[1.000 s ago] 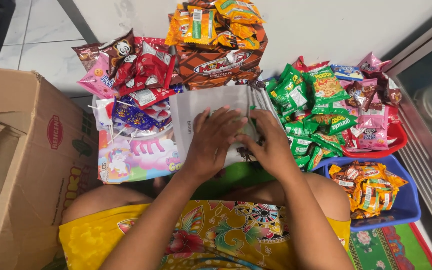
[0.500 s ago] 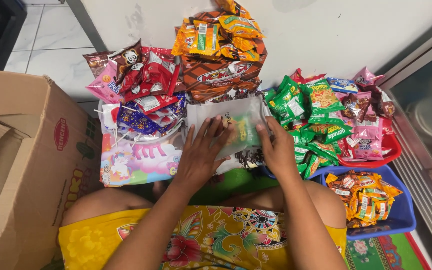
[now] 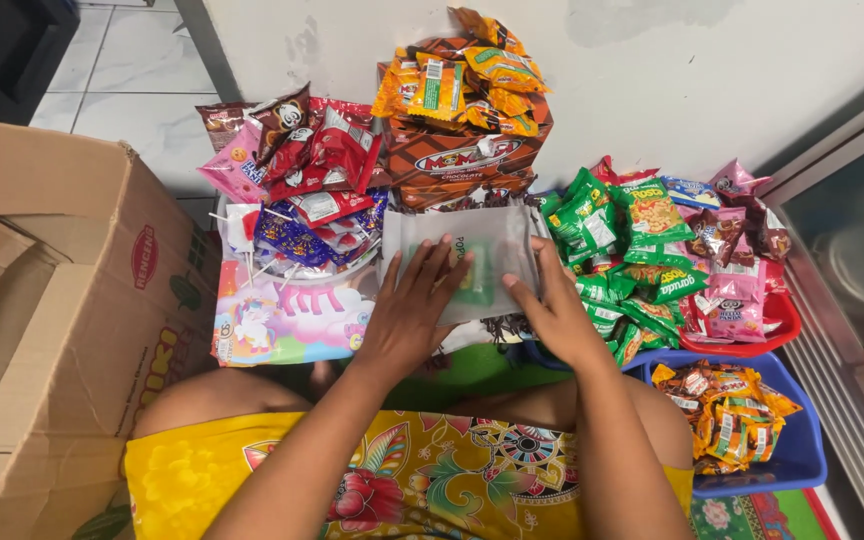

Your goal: The person is sitting on the floor and packing various snack packets into a small white bag.

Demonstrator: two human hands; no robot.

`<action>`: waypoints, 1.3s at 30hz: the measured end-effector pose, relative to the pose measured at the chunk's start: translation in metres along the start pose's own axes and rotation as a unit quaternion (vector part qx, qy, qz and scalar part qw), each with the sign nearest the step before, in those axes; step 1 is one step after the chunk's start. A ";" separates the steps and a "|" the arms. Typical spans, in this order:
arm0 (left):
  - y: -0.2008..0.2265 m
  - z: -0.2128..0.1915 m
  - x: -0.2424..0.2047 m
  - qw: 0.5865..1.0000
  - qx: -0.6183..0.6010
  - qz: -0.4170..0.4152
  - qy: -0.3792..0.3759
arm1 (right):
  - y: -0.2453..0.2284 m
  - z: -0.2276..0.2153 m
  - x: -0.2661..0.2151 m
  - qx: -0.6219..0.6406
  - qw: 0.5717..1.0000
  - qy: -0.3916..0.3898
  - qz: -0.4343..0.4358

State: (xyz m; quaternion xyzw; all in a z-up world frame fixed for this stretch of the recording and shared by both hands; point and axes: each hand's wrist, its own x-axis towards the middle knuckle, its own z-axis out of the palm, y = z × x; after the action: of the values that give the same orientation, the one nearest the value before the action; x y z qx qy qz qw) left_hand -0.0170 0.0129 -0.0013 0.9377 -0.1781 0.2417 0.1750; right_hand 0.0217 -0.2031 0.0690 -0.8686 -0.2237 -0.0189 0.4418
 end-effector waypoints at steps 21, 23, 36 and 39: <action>-0.042 -0.045 0.024 0.985 0.004 -0.071 0.159 | 0.010 0.026 -0.002 -0.071 0.968 0.221 -0.097; -0.065 -0.063 0.036 0.979 0.041 -0.082 0.180 | 0.017 0.027 -0.003 -0.073 0.965 0.231 -0.105; -0.179 -0.045 0.070 0.917 0.286 -0.019 0.278 | 0.033 0.024 0.001 -0.064 0.939 0.301 -0.153; -0.166 -0.059 0.068 0.908 0.277 -0.018 0.314 | 0.023 0.021 -0.002 -0.069 0.933 0.315 -0.160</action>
State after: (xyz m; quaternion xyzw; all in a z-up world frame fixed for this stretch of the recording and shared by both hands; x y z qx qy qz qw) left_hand 0.0851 0.1656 0.0426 0.8272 -0.0230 0.5599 -0.0408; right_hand 0.0258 -0.1996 0.0384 -0.7991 -0.2069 -0.3771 0.4200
